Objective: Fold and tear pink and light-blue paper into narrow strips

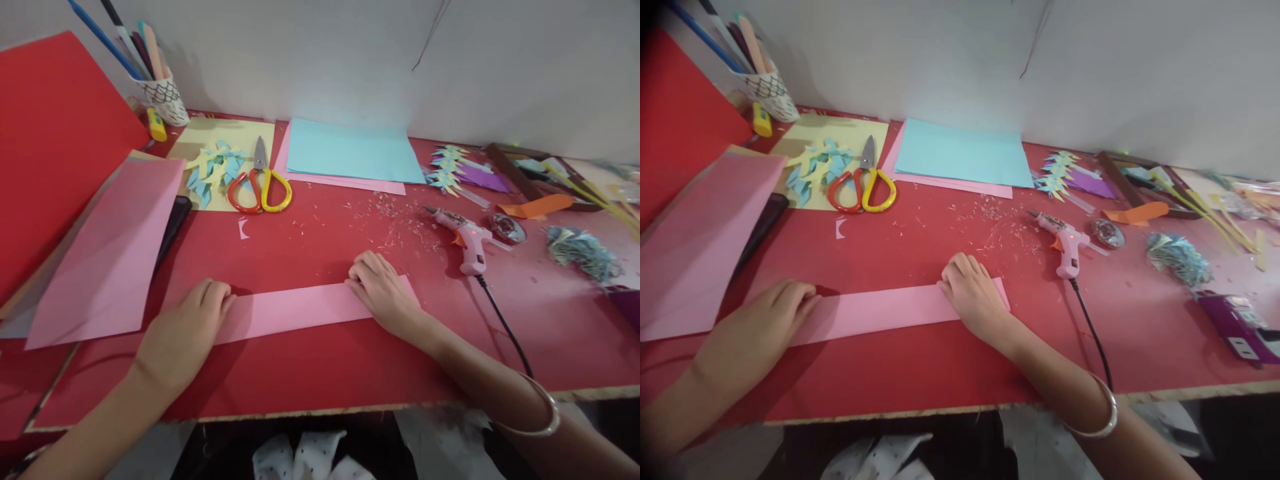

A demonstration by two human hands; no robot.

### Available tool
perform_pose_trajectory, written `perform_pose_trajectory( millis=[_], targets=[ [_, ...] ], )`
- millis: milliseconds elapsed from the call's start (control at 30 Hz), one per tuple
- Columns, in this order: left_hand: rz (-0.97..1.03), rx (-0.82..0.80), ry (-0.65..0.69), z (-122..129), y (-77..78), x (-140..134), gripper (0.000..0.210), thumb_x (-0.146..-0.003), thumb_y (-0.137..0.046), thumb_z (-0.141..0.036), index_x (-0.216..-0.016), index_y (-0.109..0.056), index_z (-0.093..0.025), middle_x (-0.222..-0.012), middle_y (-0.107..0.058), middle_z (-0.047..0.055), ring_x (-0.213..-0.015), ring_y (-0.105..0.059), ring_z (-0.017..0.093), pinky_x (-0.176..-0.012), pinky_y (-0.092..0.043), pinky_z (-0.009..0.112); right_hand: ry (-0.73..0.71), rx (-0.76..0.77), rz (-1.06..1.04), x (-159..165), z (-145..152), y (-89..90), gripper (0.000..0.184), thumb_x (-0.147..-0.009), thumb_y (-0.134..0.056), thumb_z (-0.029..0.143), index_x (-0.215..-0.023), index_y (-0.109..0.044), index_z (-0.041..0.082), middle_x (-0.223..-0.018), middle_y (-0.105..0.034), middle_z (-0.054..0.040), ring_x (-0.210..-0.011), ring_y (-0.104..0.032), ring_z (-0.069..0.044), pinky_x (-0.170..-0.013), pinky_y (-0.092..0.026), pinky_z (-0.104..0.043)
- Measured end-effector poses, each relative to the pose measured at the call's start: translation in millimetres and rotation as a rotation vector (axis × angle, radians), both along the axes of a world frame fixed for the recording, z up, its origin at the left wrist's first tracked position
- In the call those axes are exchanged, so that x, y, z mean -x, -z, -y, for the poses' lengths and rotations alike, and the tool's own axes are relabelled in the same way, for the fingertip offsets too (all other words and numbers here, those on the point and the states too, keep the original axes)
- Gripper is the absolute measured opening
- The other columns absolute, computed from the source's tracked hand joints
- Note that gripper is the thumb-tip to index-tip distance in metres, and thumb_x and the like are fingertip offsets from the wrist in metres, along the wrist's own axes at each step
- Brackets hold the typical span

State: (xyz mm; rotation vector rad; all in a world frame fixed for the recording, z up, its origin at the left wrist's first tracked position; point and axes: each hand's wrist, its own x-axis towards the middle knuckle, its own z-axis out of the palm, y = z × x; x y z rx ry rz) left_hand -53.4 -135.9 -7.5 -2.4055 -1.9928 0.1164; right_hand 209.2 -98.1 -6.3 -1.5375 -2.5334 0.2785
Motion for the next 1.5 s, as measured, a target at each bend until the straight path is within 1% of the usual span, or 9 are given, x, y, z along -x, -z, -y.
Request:
perform_pose_trajectory(
  millis=[100, 233, 367, 433, 633, 900, 1233, 1400, 1500],
  targets=[
    [-0.054, 0.007, 0.005, 1, -1.8, 0, 0.029, -0.087, -0.026, -0.019, -0.076, -0.053, -0.015, -0.077, -0.060, 0.008, -0.065, -0.060, 0.019, -0.052, -0.043, 0.028, -0.001, -0.010, 0.002, 0, -1, 1.8, 0.019, -0.086, -0.038, 0.021, -0.069, -0.046, 0.017, -0.079, -0.047, -0.0052, -0.072, -0.042, -0.017, -0.069, -0.037, -0.031],
    [-0.122, -0.138, 0.112, 2, -3.9, 0, 0.037, -0.087, -0.021, -0.015, -0.080, -0.057, -0.014, -0.076, -0.060, 0.010, -0.067, -0.059, 0.021, -0.058, -0.046, 0.032, -0.001, -0.024, -0.007, 0, -1, 3.2, 0.020, -0.086, -0.038, 0.022, -0.069, -0.046, 0.018, -0.079, -0.047, -0.0051, -0.072, -0.042, -0.017, -0.068, -0.037, -0.031],
    [-0.055, -0.293, 0.317, 1, 0.6, -16, 0.043, -0.083, -0.019, -0.008, -0.109, -0.053, -0.009, -0.114, -0.055, 0.015, -0.103, -0.051, 0.027, -0.081, -0.044, 0.041, 0.022, -0.003, 0.005, 2, -1, 0.3, 0.019, -0.085, -0.040, 0.022, -0.068, -0.047, 0.017, -0.079, -0.048, -0.0049, -0.072, -0.042, -0.017, -0.068, -0.037, -0.031],
    [0.071, -0.256, 0.467, 1, 4.6, -32, 0.045, -0.085, -0.017, -0.009, -0.119, -0.047, -0.010, -0.126, -0.048, 0.011, -0.119, -0.039, 0.024, -0.093, -0.038, 0.039, 0.027, 0.013, 0.015, 3, -1, -1.6, 0.017, -0.084, -0.042, 0.021, -0.069, -0.048, 0.017, -0.080, -0.049, -0.0054, -0.074, -0.043, -0.017, -0.070, -0.037, -0.031],
    [0.262, 0.032, 0.762, 0, 3.2, -71, 0.058, -0.085, -0.026, -0.052, -0.135, -0.023, -0.023, -0.143, -0.023, 0.003, -0.130, -0.022, 0.022, -0.103, -0.023, 0.042, 0.018, 0.012, 0.035, 4, -2, -2.7, 0.015, -0.083, -0.044, 0.019, -0.070, -0.050, 0.016, -0.081, -0.049, -0.0059, -0.074, -0.044, -0.017, -0.071, -0.038, -0.031],
    [0.261, 0.245, 0.838, -5, -2.4, -54, 0.062, -0.082, -0.027, -0.058, -0.136, -0.019, -0.026, -0.144, -0.019, 0.001, -0.132, -0.015, 0.021, -0.106, -0.011, 0.045, 0.023, -0.016, 0.029, 3, -2, 0.7, 0.015, -0.084, -0.043, 0.021, -0.072, -0.051, 0.016, -0.082, -0.050, -0.0060, -0.074, -0.043, -0.017, -0.070, -0.036, -0.031],
    [0.246, 0.241, 0.750, 8, 0.6, -5, 0.066, -0.081, -0.034, -0.056, -0.137, -0.011, -0.029, -0.142, -0.025, 0.000, -0.131, -0.020, 0.020, -0.106, -0.016, 0.037, 0.009, -0.023, 0.004, 2, -2, 0.4, 0.018, -0.085, -0.041, 0.022, -0.070, -0.049, 0.017, -0.081, -0.050, -0.0055, -0.073, -0.043, -0.016, -0.070, -0.036, -0.030],
    [0.247, 0.195, 0.694, 14, 4.6, 7, 0.068, -0.078, -0.037, -0.058, -0.136, -0.012, -0.032, -0.142, -0.026, 0.001, -0.131, -0.018, 0.023, -0.105, -0.017, 0.043, 0.007, -0.070, 0.090, 2, -3, -0.7, 0.020, -0.085, -0.039, 0.023, -0.073, -0.053, 0.017, -0.081, -0.054, -0.0062, -0.073, -0.047, -0.018, -0.067, -0.037, -0.030],
    [0.239, 0.203, 0.675, 14, 2.8, 7, 0.066, -0.078, -0.037, -0.060, -0.135, -0.017, -0.033, -0.141, -0.028, 0.001, -0.130, -0.021, 0.024, -0.105, -0.016, 0.047, -0.007, -0.144, 0.163, 7, 3, -5.4, 0.022, -0.085, -0.037, 0.023, -0.087, -0.058, 0.015, -0.094, -0.059, -0.0101, -0.087, -0.051, -0.022, -0.078, -0.037, -0.037]
  ],
)
